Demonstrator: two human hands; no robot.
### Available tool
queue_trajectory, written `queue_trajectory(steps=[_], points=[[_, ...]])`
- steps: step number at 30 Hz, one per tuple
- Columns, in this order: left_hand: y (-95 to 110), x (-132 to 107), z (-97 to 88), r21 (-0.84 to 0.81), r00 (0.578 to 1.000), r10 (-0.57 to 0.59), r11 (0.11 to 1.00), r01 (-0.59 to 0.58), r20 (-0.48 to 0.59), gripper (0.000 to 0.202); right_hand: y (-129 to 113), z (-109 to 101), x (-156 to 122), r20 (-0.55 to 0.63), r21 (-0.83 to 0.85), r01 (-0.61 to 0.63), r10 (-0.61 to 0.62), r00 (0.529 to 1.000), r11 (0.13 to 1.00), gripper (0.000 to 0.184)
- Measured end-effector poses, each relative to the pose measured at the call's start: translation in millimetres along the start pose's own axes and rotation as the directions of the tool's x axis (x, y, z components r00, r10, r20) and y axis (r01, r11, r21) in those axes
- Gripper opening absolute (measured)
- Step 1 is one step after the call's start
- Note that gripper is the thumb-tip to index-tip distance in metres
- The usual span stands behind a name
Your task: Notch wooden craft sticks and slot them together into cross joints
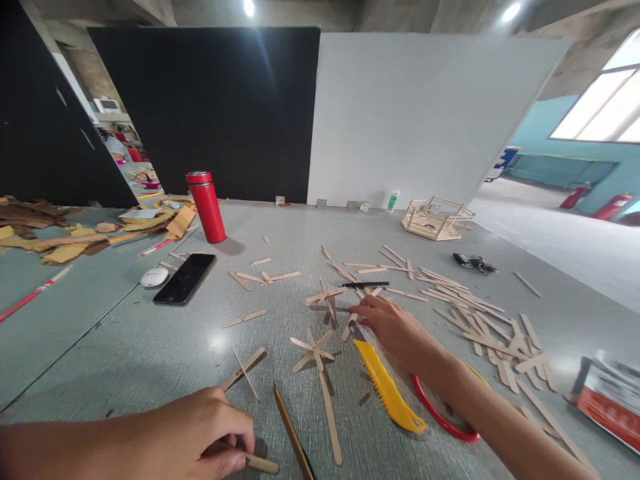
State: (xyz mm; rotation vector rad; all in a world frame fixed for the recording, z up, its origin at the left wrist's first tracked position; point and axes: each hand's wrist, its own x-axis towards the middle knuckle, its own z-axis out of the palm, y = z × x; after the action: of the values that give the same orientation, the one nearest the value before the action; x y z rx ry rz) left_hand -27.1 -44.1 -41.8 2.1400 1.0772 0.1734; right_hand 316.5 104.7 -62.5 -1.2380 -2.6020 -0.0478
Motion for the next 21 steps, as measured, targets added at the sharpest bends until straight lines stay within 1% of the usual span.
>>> queue_trajectory(steps=[4, 8, 13, 17, 19, 21], points=[[0, 0, 0.1, 0.0, 1.0, -0.021, 1.0, 0.021, 0.013, 0.019, 8, 9, 0, 0.024, -0.071, -0.041, 0.043, 0.999, 0.997, 0.014], [1, 1, -0.3, 0.028, 0.998, -0.054, 0.998, 0.053, 0.038, 0.02, 11, 12, -1, 0.033, -0.105, -0.081, 0.085, 0.996, 0.991, 0.017], [2, 1, -0.8, 0.002, 0.998, -0.044, 0.999, 0.044, 0.04, 0.02, 11, 9, -4, 0.071, -0.088, -0.127, 0.133, 0.989, 0.988, 0.018], [3, -1, -2.7, 0.02, 0.997, -0.061, 0.998, 0.06, 0.053, 0.022, 11, 11, -6, 0.093, -0.045, -0.213, 0.216, 0.972, 0.976, 0.02], [1, -3, -1.7, -0.015, 0.996, -0.068, 0.998, 0.069, 0.061, 0.021, 11, 13, -7, 0.105, -0.015, -0.254, 0.254, 0.962, 0.967, 0.023], [-2, -3, 0.5, -0.113, 0.995, -0.076, 0.99, 0.083, 0.06, 0.019, 11, 14, -8, 0.115, 0.016, -0.282, 0.278, 0.954, 0.959, 0.024]])
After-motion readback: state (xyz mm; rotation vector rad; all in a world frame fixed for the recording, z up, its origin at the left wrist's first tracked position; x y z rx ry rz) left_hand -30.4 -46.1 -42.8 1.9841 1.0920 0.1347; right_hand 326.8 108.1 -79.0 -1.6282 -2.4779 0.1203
